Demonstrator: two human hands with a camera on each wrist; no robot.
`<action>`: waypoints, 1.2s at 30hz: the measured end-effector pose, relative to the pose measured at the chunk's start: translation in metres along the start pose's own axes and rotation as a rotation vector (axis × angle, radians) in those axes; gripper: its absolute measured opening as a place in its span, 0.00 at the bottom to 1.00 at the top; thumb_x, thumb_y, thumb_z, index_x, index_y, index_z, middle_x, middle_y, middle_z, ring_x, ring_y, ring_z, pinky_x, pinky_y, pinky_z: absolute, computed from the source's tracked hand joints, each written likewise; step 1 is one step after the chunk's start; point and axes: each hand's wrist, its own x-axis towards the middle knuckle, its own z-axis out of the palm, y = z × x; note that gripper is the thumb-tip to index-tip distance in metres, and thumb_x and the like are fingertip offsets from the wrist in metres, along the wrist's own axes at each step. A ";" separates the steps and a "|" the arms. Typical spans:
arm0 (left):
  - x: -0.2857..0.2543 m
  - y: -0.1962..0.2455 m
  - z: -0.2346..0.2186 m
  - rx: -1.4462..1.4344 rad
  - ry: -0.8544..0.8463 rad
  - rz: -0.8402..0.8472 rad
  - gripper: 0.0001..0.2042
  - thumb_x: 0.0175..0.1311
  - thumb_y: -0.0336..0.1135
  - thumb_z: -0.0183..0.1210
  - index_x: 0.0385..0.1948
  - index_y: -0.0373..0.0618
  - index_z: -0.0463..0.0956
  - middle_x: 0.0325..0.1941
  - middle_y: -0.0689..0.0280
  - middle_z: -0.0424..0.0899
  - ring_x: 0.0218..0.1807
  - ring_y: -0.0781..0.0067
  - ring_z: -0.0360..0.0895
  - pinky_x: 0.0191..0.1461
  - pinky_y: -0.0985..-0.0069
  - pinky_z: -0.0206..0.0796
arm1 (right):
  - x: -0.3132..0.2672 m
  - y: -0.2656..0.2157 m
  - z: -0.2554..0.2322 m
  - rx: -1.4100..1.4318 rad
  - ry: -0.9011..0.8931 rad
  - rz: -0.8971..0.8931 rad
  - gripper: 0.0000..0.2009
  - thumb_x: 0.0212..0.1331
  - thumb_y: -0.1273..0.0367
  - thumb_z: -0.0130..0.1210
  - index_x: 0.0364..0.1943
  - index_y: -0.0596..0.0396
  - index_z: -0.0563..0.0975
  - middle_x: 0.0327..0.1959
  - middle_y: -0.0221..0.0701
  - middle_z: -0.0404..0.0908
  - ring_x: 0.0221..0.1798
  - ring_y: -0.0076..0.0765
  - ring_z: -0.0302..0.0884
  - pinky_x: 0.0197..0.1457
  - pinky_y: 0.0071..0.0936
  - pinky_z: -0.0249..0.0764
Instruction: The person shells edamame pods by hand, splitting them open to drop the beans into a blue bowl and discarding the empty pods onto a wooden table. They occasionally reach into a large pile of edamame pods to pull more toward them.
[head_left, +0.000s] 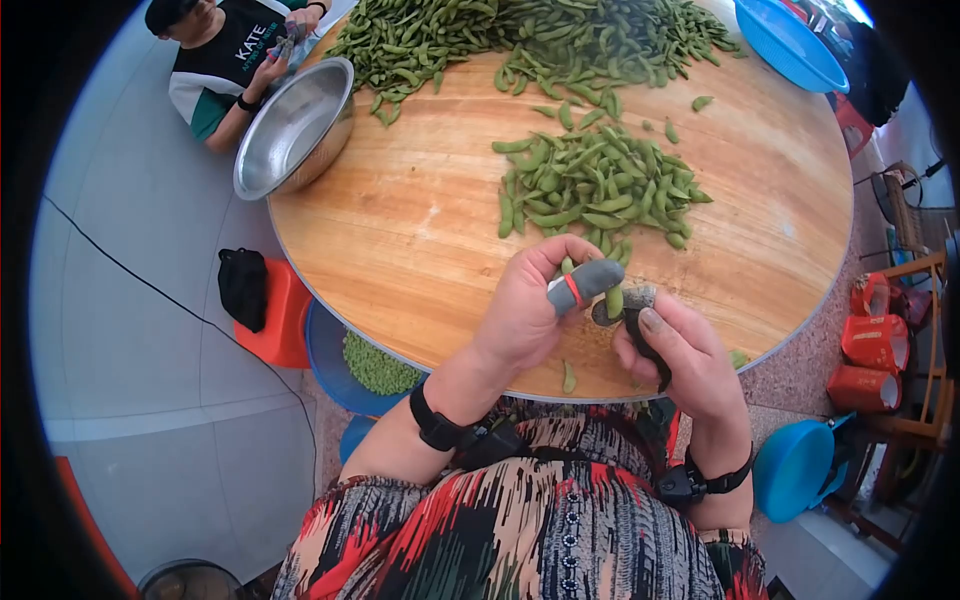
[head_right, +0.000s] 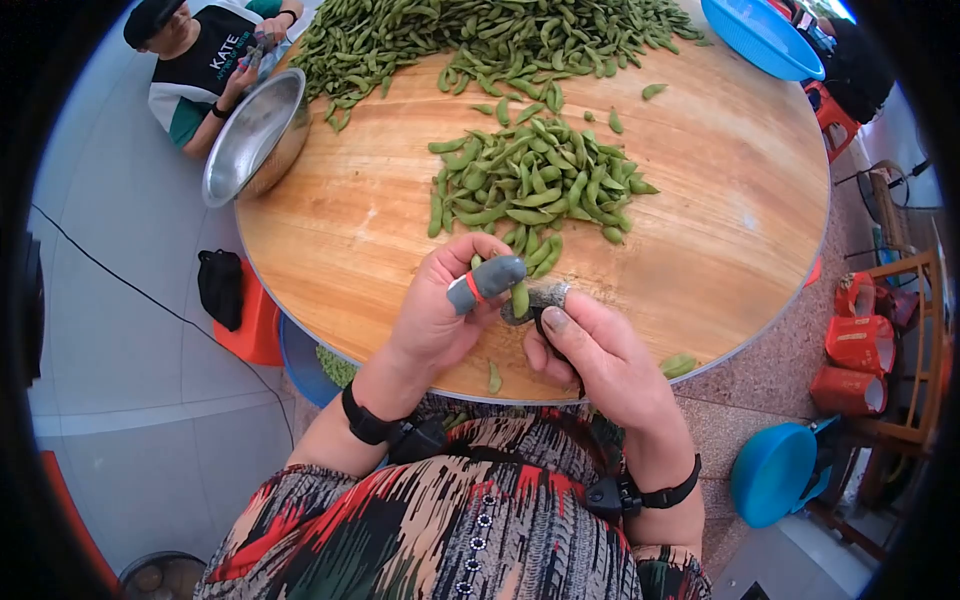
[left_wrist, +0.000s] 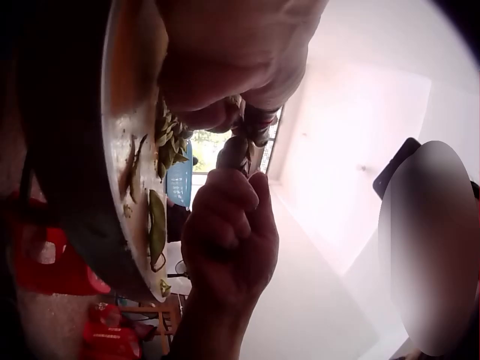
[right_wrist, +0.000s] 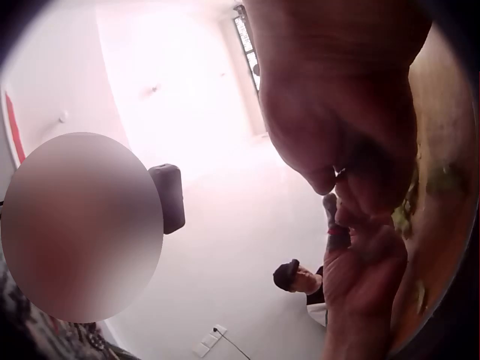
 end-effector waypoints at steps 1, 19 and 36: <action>0.000 0.001 0.000 -0.001 0.001 0.001 0.06 0.55 0.31 0.61 0.31 0.44 0.74 0.25 0.73 0.75 0.25 0.91 0.67 0.24 0.92 0.56 | 0.000 0.001 -0.001 0.021 -0.019 0.007 0.11 0.66 0.65 0.41 0.29 0.56 0.70 0.19 0.19 0.64 0.18 0.13 0.54 0.20 0.14 0.52; -0.003 0.000 -0.001 -0.141 -0.226 -0.190 0.08 0.56 0.31 0.59 0.36 0.41 0.73 0.31 0.73 0.76 0.27 0.88 0.68 0.28 0.90 0.59 | 0.003 0.010 0.005 0.077 0.160 0.079 0.05 0.62 0.70 0.45 0.34 0.55 0.72 0.19 0.20 0.67 0.17 0.10 0.55 0.17 0.10 0.50; -0.002 -0.008 0.017 1.017 -0.042 0.390 0.23 0.50 0.24 0.60 0.52 0.42 0.69 0.31 0.66 0.77 0.31 0.75 0.75 0.37 0.82 0.65 | 0.016 -0.003 -0.010 -0.539 0.379 -0.279 0.07 0.58 0.69 0.52 0.31 0.61 0.74 0.20 0.22 0.74 0.23 0.19 0.69 0.27 0.20 0.66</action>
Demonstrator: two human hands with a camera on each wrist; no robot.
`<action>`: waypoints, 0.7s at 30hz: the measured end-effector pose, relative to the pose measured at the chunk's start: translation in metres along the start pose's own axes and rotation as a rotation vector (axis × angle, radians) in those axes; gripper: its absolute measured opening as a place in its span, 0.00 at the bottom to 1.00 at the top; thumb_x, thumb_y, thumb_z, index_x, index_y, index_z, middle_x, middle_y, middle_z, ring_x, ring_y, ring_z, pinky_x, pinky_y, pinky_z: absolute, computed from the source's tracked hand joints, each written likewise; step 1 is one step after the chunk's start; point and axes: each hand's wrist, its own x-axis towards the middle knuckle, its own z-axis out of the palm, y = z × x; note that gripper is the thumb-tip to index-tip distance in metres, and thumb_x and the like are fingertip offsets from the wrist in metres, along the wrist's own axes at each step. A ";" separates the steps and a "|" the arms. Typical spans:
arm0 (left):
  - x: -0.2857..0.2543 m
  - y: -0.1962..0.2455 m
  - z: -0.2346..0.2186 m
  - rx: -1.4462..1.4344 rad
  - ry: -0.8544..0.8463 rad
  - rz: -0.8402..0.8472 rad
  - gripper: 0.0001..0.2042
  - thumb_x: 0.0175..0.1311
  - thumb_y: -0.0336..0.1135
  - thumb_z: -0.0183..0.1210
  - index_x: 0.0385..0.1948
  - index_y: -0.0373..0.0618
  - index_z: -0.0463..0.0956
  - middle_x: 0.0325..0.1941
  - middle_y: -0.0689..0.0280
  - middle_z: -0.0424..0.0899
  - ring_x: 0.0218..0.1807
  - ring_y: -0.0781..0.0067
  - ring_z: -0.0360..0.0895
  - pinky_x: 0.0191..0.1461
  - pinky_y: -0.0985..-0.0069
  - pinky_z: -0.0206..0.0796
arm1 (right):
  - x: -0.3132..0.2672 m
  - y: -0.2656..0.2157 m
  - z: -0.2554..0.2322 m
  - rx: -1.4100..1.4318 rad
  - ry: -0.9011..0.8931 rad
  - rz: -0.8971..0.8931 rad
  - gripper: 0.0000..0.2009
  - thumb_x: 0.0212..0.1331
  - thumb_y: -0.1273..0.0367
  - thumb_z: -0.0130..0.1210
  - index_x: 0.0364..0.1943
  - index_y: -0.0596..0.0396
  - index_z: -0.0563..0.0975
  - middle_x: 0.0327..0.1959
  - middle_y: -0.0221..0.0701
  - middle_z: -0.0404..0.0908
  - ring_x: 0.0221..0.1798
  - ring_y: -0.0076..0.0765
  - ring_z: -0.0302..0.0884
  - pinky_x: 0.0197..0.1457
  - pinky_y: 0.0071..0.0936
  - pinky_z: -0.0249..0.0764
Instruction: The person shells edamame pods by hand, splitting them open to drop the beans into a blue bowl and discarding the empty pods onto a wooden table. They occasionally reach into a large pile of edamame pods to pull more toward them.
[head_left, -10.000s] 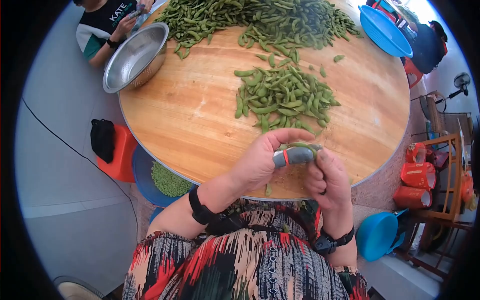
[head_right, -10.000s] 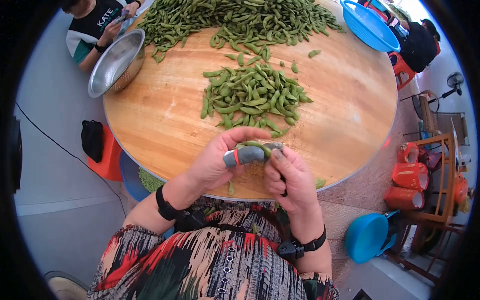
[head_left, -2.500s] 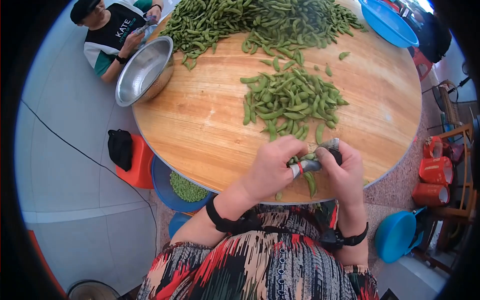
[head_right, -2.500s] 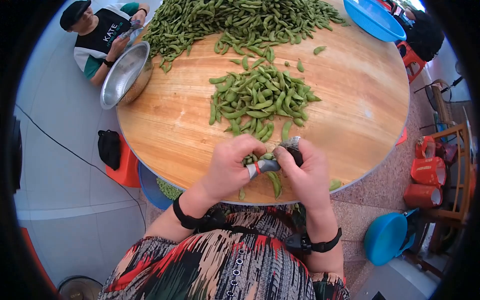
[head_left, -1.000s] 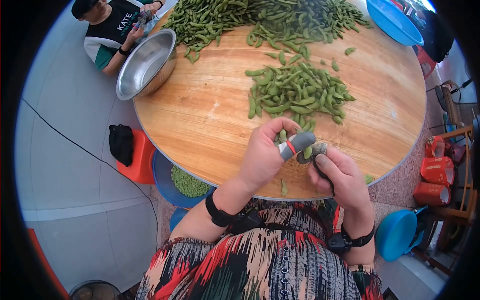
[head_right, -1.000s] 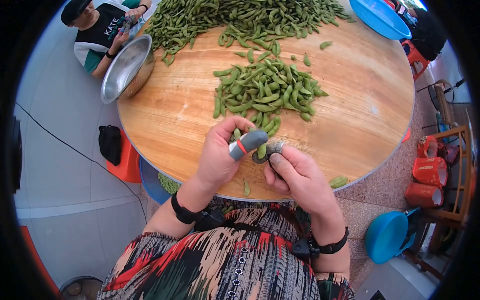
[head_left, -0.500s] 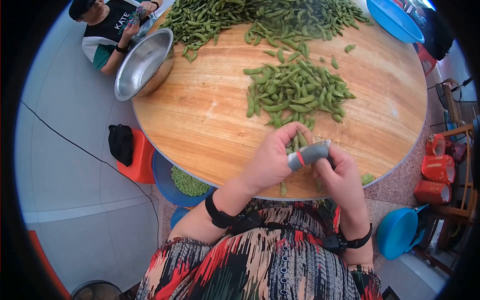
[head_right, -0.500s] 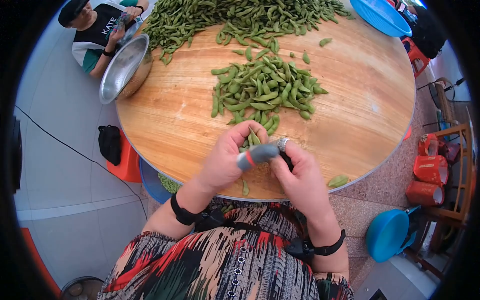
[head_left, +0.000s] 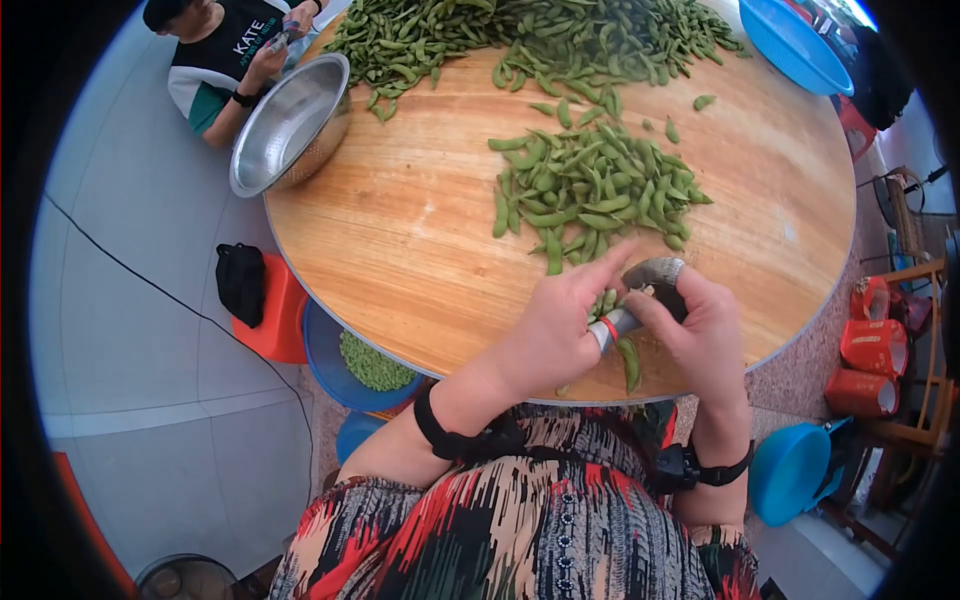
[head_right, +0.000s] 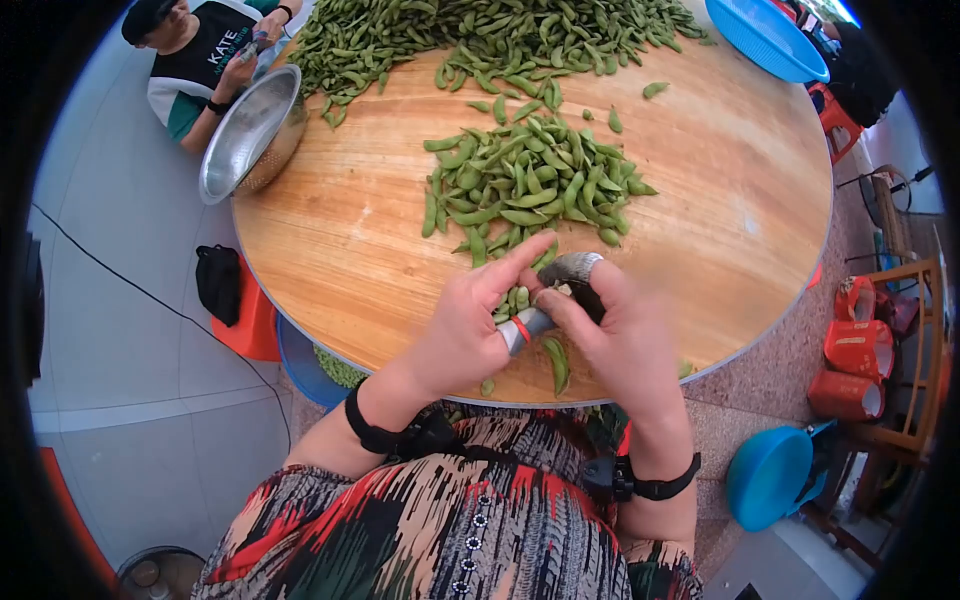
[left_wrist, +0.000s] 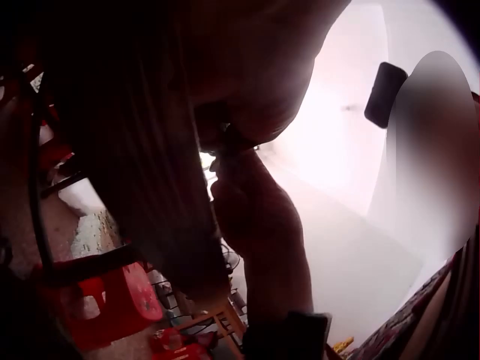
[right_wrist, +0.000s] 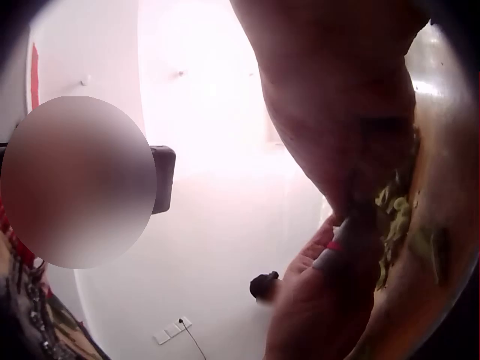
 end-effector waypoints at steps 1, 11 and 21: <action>0.000 0.002 0.000 -0.001 -0.002 -0.001 0.23 0.50 0.24 0.60 0.52 0.42 0.69 0.31 0.66 0.77 0.31 0.75 0.75 0.37 0.82 0.65 | 0.000 -0.001 0.000 -0.122 -0.057 -0.053 0.07 0.57 0.69 0.53 0.31 0.61 0.74 0.21 0.23 0.75 0.25 0.20 0.70 0.28 0.22 0.67; 0.003 -0.005 -0.012 0.010 -0.118 0.416 0.17 0.48 0.22 0.57 0.42 0.45 0.75 0.31 0.62 0.76 0.32 0.67 0.75 0.35 0.77 0.67 | -0.008 0.027 0.004 1.324 -0.363 0.396 0.04 0.59 0.70 0.49 0.29 0.53 0.68 0.12 0.18 0.60 0.09 0.12 0.50 0.11 0.12 0.45; 0.004 -0.007 -0.021 -0.857 0.251 -0.281 0.03 0.62 0.32 0.52 0.34 0.45 0.70 0.29 0.70 0.73 0.26 0.85 0.66 0.25 0.90 0.54 | 0.008 -0.010 -0.021 -0.086 -0.358 0.052 0.09 0.57 0.69 0.50 0.39 0.58 0.75 0.19 0.25 0.73 0.21 0.21 0.68 0.24 0.22 0.64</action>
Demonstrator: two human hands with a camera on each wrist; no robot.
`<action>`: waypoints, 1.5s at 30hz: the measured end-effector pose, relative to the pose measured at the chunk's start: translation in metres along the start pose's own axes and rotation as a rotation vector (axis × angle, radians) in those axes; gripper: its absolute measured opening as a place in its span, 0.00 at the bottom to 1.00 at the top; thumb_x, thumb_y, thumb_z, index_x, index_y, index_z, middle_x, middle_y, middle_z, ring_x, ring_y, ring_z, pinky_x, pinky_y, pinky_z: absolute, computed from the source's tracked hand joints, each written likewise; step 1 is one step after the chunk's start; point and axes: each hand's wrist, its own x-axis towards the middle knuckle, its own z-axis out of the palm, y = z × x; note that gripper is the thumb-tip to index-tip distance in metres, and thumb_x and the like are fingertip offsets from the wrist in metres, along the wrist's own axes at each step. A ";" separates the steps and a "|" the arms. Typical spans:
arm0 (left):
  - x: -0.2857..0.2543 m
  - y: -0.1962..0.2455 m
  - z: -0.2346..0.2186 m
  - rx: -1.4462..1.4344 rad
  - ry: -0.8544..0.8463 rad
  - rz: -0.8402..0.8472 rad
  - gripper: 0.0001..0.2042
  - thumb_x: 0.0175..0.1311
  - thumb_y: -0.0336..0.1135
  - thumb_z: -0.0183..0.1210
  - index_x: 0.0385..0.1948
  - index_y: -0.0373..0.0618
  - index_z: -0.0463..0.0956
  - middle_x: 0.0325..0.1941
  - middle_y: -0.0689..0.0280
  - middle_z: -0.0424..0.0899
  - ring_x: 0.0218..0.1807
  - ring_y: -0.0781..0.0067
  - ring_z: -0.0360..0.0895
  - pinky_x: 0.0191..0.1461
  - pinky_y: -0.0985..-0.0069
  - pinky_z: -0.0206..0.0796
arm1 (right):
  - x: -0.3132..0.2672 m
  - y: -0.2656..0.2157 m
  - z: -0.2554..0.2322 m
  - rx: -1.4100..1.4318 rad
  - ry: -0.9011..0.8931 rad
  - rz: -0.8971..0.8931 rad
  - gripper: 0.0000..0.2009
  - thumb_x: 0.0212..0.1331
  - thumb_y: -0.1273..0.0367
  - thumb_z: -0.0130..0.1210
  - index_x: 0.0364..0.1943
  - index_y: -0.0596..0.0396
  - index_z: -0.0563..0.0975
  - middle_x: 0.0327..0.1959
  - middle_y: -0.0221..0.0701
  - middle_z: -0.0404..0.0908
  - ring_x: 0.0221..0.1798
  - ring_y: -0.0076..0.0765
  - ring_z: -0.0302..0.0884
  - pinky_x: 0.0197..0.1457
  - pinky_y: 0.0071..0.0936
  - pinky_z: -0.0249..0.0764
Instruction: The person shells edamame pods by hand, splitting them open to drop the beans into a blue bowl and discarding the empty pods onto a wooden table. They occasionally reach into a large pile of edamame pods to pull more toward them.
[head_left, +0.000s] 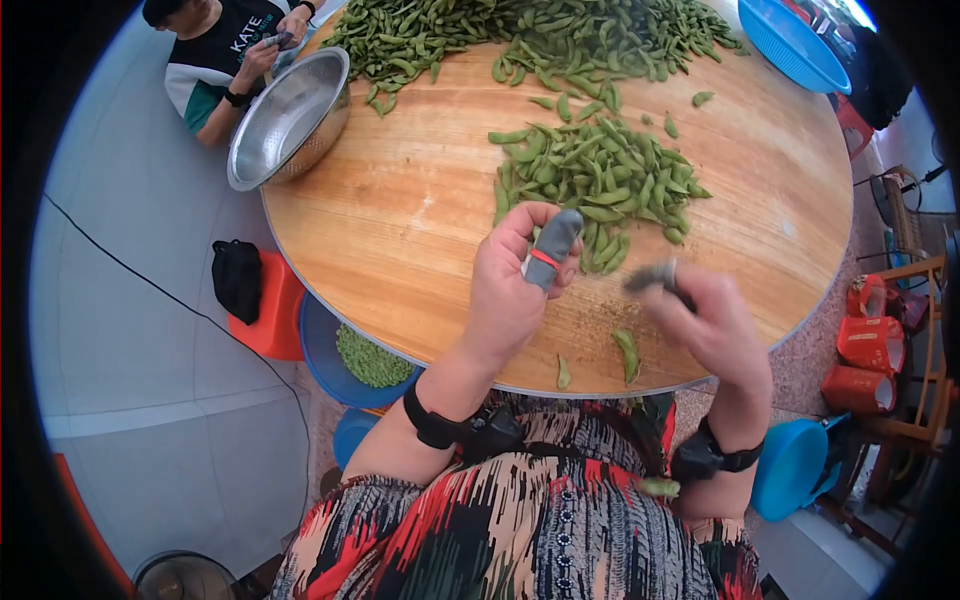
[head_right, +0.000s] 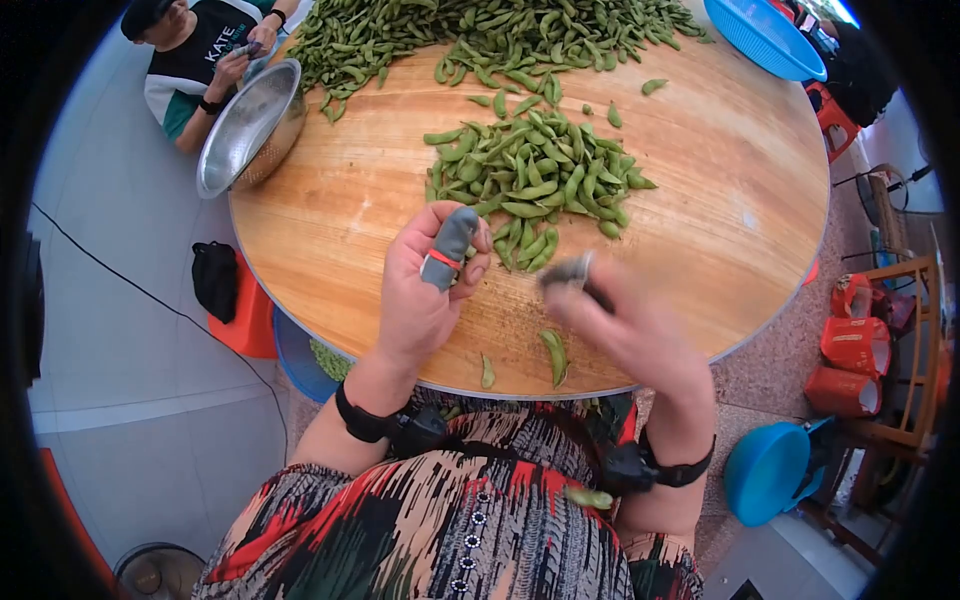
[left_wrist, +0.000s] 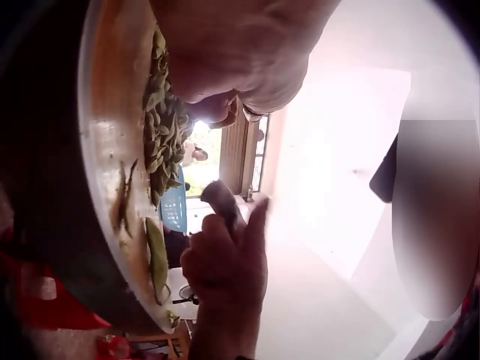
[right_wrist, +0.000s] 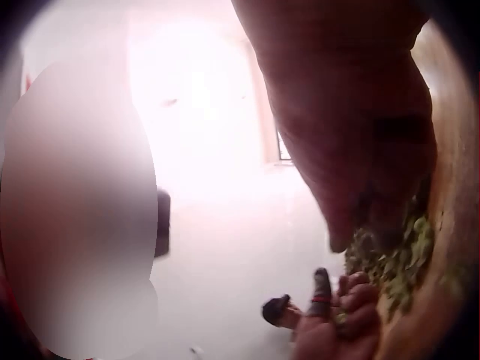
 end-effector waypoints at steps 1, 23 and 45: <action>0.000 -0.002 -0.001 -0.001 -0.002 0.001 0.03 0.62 0.32 0.52 0.34 0.45 0.70 0.29 0.70 0.73 0.26 0.85 0.66 0.25 0.90 0.54 | 0.010 -0.004 0.008 -0.223 0.233 0.031 0.09 0.56 0.68 0.51 0.37 0.58 0.75 0.19 0.34 0.75 0.23 0.32 0.73 0.27 0.28 0.68; -0.003 -0.008 -0.002 -0.106 -0.200 -0.115 0.05 0.54 0.29 0.62 0.32 0.43 0.79 0.25 0.73 0.77 0.22 0.91 0.65 0.22 0.90 0.54 | 0.000 -0.001 0.031 0.522 0.163 0.104 0.09 0.64 0.66 0.42 0.37 0.57 0.71 0.20 0.19 0.65 0.19 0.12 0.55 0.21 0.12 0.52; -0.003 -0.011 0.003 -0.001 -0.212 -0.093 0.06 0.55 0.32 0.60 0.25 0.41 0.74 0.27 0.72 0.71 0.24 0.86 0.66 0.26 0.88 0.57 | -0.002 0.015 0.036 0.940 -0.186 0.183 0.08 0.65 0.68 0.40 0.36 0.55 0.71 0.20 0.21 0.67 0.15 0.10 0.53 0.16 0.11 0.48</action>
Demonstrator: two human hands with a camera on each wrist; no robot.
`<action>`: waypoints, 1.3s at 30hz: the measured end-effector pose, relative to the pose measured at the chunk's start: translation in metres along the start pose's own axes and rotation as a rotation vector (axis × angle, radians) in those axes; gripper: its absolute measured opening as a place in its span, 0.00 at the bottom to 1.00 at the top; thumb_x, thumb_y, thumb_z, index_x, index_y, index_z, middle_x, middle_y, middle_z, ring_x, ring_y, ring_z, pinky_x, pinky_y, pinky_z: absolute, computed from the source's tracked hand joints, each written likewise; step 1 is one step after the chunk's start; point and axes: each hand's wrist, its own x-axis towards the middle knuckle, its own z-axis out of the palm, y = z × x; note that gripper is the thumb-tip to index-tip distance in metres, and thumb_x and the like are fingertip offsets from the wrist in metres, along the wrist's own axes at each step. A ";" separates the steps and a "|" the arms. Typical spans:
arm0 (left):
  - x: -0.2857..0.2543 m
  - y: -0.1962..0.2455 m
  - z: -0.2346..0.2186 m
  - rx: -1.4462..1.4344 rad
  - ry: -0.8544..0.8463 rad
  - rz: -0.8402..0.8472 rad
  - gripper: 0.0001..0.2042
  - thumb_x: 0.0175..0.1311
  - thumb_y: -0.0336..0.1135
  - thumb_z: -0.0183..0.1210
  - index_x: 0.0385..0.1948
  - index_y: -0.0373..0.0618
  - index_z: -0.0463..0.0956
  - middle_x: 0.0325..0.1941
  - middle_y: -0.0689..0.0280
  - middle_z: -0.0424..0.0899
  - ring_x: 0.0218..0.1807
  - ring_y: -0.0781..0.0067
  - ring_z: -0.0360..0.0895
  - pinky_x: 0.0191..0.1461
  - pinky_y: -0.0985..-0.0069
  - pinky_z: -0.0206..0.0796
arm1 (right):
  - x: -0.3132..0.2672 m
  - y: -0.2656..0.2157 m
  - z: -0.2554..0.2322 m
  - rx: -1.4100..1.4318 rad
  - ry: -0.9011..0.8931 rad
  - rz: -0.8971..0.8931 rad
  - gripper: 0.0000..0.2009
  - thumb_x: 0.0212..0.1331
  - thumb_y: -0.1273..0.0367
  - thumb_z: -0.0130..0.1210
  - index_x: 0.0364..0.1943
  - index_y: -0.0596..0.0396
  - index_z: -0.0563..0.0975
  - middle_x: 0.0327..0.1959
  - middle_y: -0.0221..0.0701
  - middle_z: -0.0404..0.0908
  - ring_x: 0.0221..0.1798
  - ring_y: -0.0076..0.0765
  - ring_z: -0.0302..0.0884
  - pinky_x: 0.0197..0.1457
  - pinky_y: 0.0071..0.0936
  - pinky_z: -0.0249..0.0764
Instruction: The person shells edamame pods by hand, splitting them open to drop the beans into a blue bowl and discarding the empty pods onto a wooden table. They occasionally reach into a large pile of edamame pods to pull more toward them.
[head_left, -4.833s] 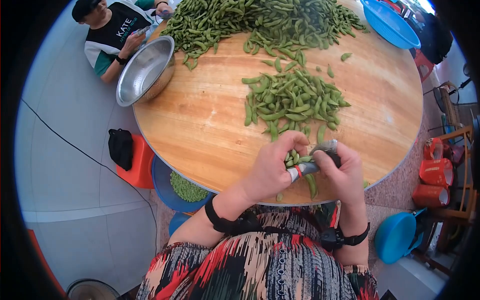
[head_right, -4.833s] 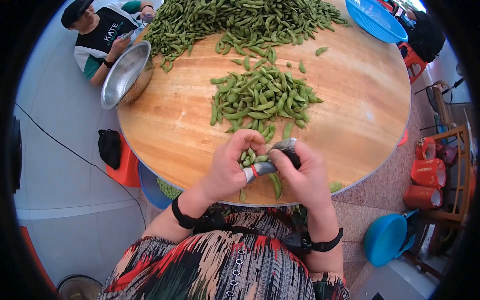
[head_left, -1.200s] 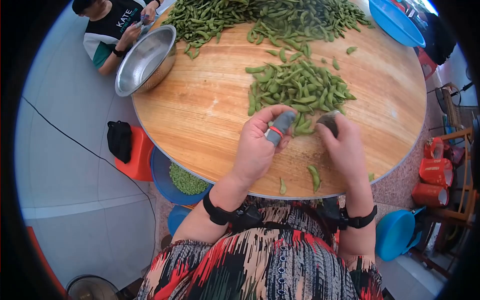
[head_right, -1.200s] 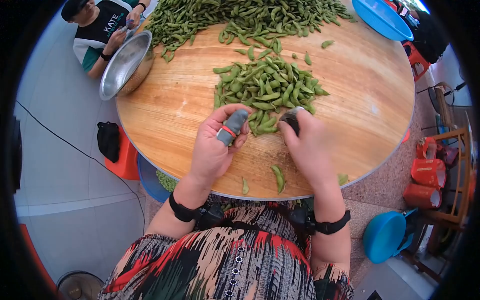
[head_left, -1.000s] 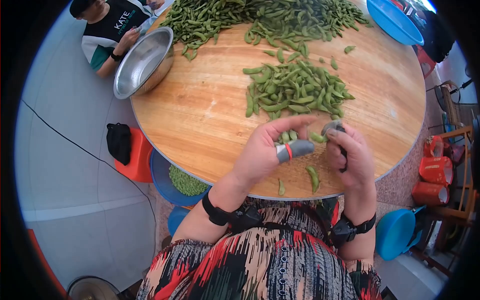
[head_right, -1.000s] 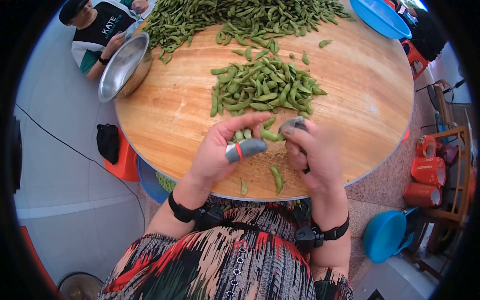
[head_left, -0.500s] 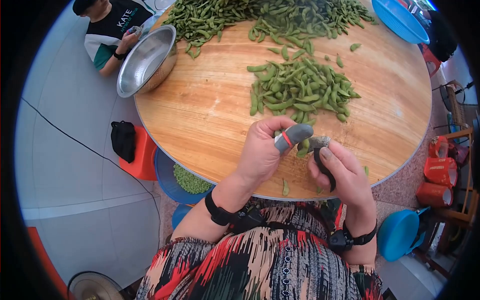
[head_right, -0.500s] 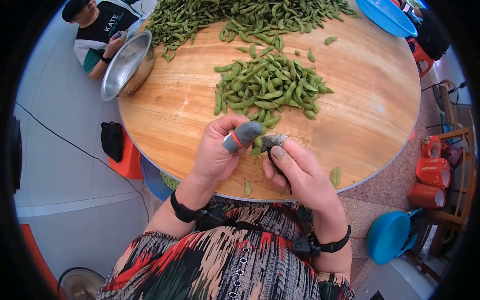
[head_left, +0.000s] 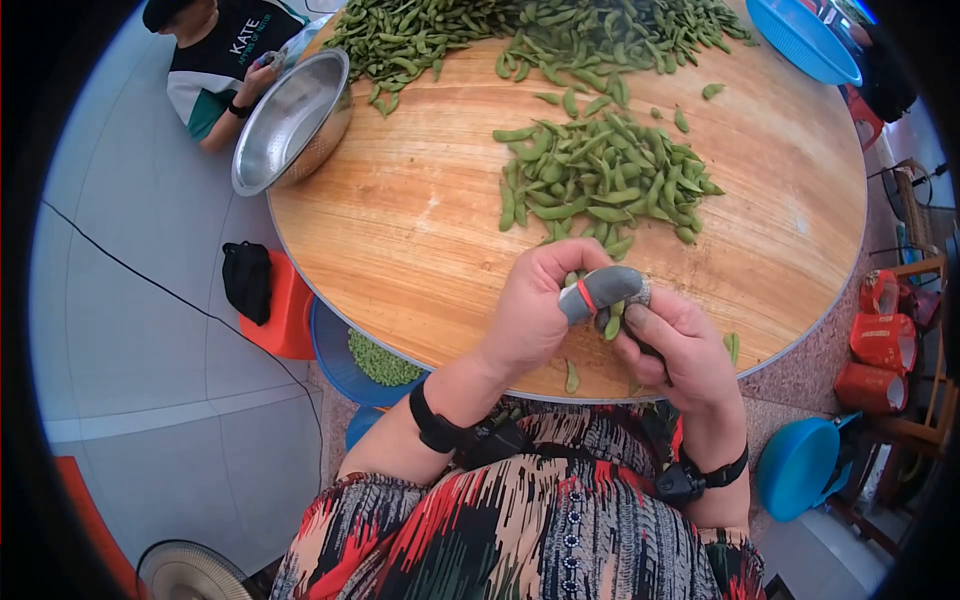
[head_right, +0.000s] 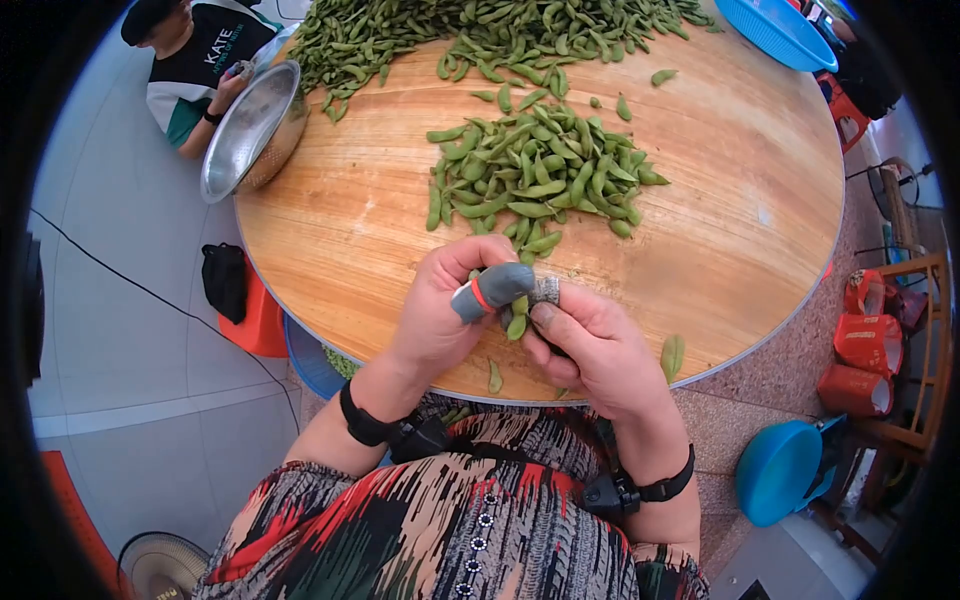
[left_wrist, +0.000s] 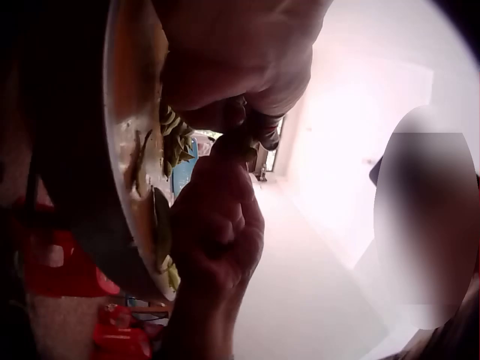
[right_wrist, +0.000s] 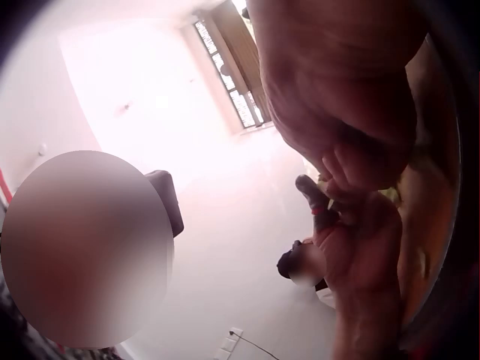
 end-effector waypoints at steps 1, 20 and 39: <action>0.000 0.001 -0.003 0.000 0.001 -0.001 0.06 0.55 0.32 0.60 0.25 0.41 0.74 0.27 0.72 0.71 0.24 0.86 0.66 0.26 0.88 0.57 | -0.001 0.001 -0.001 0.001 0.000 0.001 0.08 0.65 0.68 0.40 0.36 0.55 0.71 0.20 0.21 0.67 0.15 0.10 0.53 0.16 0.11 0.48; -0.002 -0.001 0.000 0.122 0.068 -0.037 0.04 0.55 0.29 0.60 0.25 0.42 0.75 0.23 0.74 0.74 0.25 0.88 0.69 0.26 0.89 0.59 | -0.005 0.006 -0.005 0.027 0.025 0.004 0.12 0.66 0.64 0.40 0.32 0.58 0.70 0.19 0.22 0.68 0.15 0.11 0.53 0.16 0.12 0.48; 0.002 -0.005 0.002 0.334 0.031 -0.032 0.07 0.54 0.27 0.60 0.33 0.42 0.72 0.32 0.74 0.74 0.37 0.87 0.67 0.41 0.88 0.60 | -0.004 0.005 0.006 -1.167 0.471 -0.488 0.03 0.58 0.76 0.46 0.29 0.61 0.70 0.18 0.28 0.69 0.23 0.23 0.69 0.26 0.24 0.64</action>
